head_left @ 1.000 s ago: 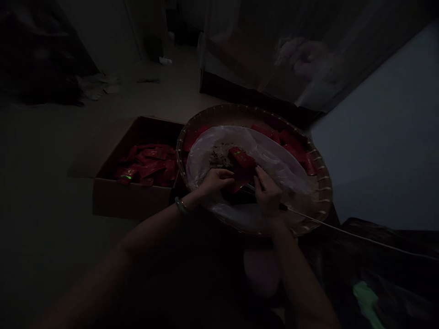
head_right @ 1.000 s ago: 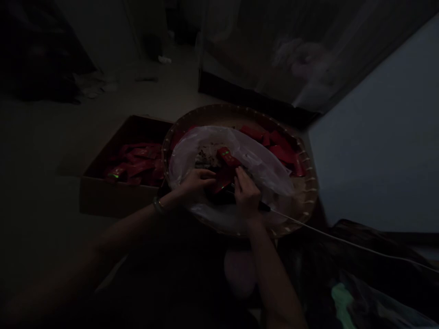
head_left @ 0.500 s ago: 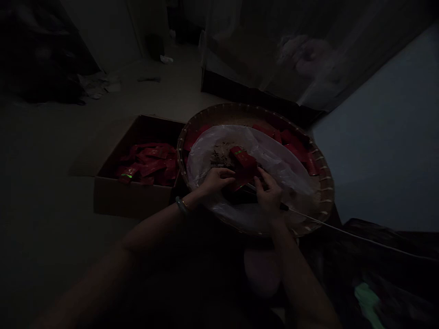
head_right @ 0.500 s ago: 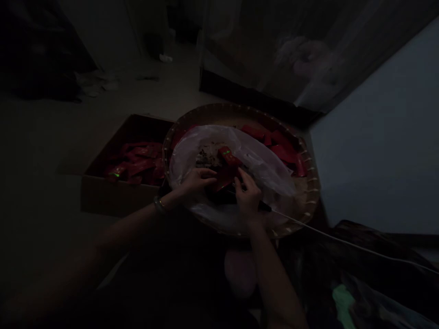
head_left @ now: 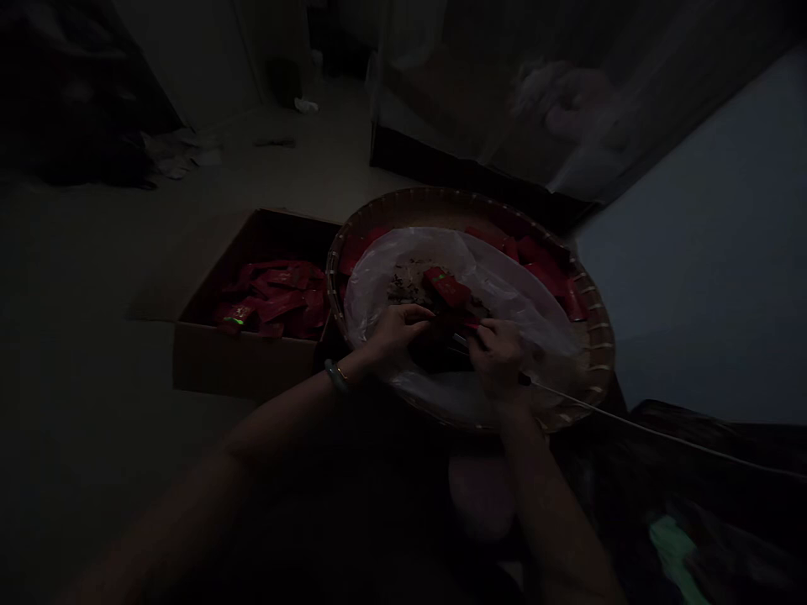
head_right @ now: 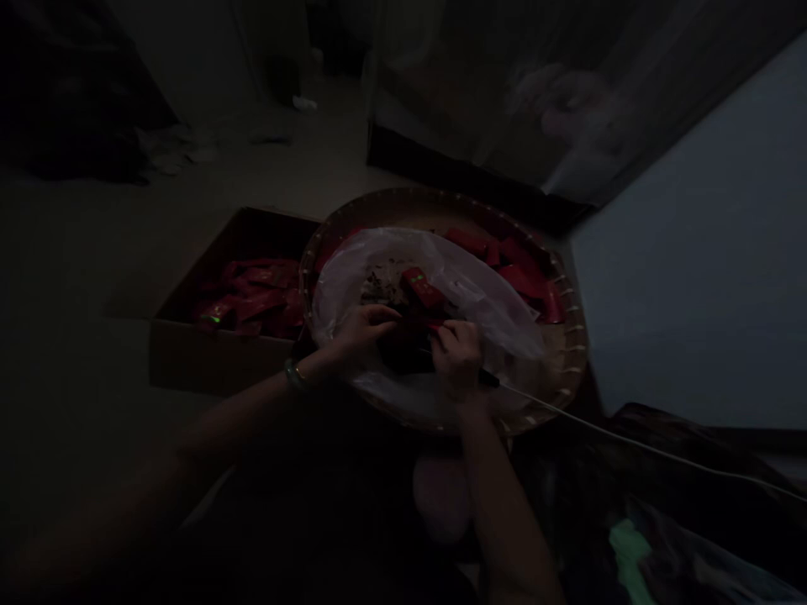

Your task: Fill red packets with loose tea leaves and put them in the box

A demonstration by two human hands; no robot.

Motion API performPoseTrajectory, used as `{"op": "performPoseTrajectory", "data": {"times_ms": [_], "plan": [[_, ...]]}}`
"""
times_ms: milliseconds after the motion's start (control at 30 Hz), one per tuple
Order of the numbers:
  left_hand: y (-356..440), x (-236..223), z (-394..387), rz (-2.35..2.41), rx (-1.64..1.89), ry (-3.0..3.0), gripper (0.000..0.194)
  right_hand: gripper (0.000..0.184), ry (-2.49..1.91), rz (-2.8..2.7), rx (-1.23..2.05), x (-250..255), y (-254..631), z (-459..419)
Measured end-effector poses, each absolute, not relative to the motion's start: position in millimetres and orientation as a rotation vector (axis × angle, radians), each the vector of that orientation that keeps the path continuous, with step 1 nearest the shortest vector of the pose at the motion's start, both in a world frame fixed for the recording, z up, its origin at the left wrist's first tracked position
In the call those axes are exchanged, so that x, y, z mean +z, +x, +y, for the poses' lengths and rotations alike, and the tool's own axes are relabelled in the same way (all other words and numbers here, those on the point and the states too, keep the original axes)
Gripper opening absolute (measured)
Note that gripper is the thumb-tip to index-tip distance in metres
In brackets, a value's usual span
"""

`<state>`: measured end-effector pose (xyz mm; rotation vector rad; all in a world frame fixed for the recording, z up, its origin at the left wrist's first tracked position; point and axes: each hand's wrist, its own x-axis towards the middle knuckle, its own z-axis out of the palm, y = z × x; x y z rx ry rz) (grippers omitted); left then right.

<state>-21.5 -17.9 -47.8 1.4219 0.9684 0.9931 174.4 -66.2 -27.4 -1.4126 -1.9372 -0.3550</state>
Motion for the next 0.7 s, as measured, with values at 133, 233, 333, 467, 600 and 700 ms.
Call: {"op": "performPoseTrajectory", "data": {"times_ms": [133,233,333,467,600,700], "plan": [[-22.8,-44.6,-18.8,0.956,1.044,1.332,0.02,0.018,-1.322,-1.898,-0.242,-24.3,171.0,-65.6],[-23.9,-42.6,-18.3,0.96,1.053,1.28,0.022,0.025,-1.347,-1.781,0.005,-21.5,167.1,-67.1],[-24.8,-40.4,-17.2,0.911,1.021,1.173,0.028,0.021,-1.407,-1.65,0.332,-22.5,165.2,-69.4],[-24.6,-35.9,-17.1,0.788,0.927,1.052,0.034,0.027,-1.473,-1.507,0.556,-28.4,165.1,-69.0],[-23.3,-29.6,-20.0,0.734,0.833,0.992,0.033,0.024,-1.504,-1.55,0.281,-27.3,161.9,-69.6],[-22.8,-27.3,-21.5,0.715,0.799,0.968,0.037,0.02,-1.497,-1.592,0.162,-24.5,158.0,-72.5]]}}
